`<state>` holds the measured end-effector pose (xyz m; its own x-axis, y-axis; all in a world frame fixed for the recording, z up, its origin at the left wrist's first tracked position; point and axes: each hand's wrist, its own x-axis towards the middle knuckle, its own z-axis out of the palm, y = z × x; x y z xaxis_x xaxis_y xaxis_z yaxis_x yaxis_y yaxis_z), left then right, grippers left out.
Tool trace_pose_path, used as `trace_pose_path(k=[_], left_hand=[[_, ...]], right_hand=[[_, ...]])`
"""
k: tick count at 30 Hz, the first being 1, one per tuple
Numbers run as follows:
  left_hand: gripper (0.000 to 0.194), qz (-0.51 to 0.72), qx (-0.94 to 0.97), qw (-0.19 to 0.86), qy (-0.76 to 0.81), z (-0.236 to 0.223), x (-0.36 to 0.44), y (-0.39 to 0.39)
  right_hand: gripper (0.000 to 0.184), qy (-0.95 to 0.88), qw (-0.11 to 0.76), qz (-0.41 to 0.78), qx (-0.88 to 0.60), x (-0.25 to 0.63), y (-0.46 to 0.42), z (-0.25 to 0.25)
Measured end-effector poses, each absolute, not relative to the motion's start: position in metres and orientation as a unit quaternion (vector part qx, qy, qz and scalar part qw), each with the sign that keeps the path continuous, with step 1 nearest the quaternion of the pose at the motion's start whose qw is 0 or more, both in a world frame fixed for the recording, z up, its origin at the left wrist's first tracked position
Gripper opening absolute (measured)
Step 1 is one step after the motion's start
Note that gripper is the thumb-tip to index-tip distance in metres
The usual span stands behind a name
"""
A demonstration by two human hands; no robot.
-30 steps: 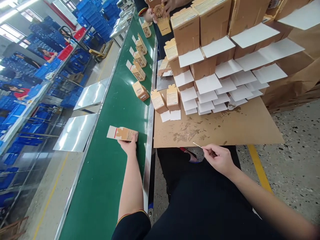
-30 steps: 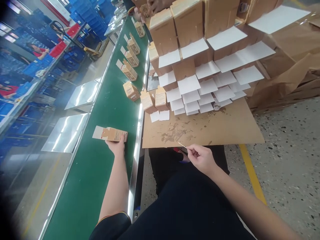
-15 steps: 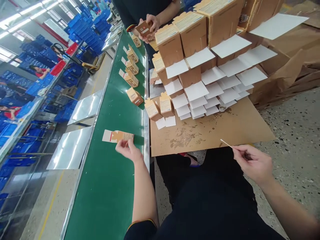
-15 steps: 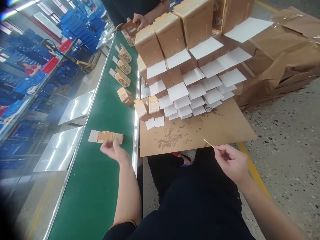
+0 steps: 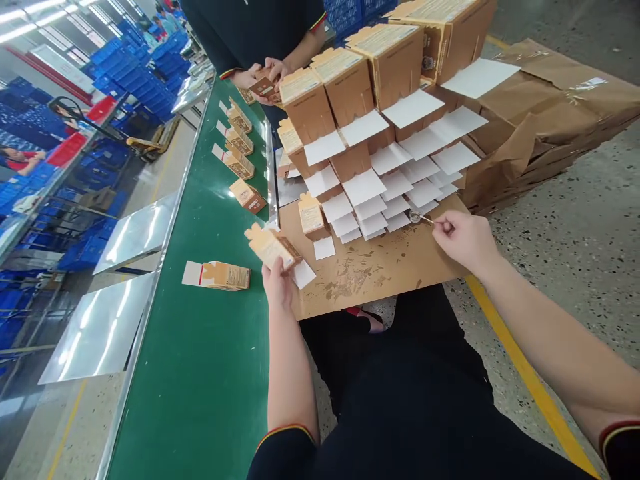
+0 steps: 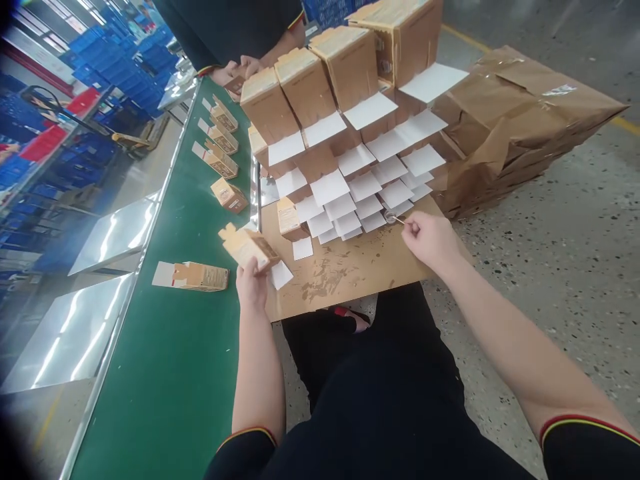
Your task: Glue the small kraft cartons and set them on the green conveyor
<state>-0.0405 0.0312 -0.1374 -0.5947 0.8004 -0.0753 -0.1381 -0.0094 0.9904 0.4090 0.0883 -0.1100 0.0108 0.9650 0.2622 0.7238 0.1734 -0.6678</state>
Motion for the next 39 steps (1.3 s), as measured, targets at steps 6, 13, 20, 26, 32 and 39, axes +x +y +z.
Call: trace_pose_path(k=[6, 13, 20, 26, 32, 39], left_hand=[[0.083, 0.635, 0.299, 0.404, 0.586, -0.143, -0.005, -0.047], [0.099, 0.594, 0.325, 0.384, 0.627, -0.146, 0.006, -0.058], [0.097, 0.596, 0.329, 0.358, 0.639, -0.149, 0.012, -0.061], [0.096, 0.589, 0.337, 0.354, 0.643, -0.146, 0.016, -0.063], [0.082, 0.543, 0.371, 0.295, 0.693, -0.16, 0.028, -0.072], [0.064, 0.489, 0.4, 0.242, 0.736, -0.167, 0.04, -0.078]], right_hand=[[0.036, -0.708, 0.278, 0.195, -0.619, 0.412, 0.133, -0.108], [0.007, -0.735, 0.346, 0.27, -0.517, 0.366, 0.04, -0.127], [0.025, -0.827, 0.324, 0.275, -0.368, 0.242, -0.034, -0.179], [0.029, -0.843, 0.318, 0.265, -0.343, 0.228, -0.035, -0.191], [0.029, -0.842, 0.333, 0.278, -0.322, 0.25, -0.051, -0.179], [0.022, -0.781, 0.387, 0.347, -0.345, 0.29, -0.067, -0.161]])
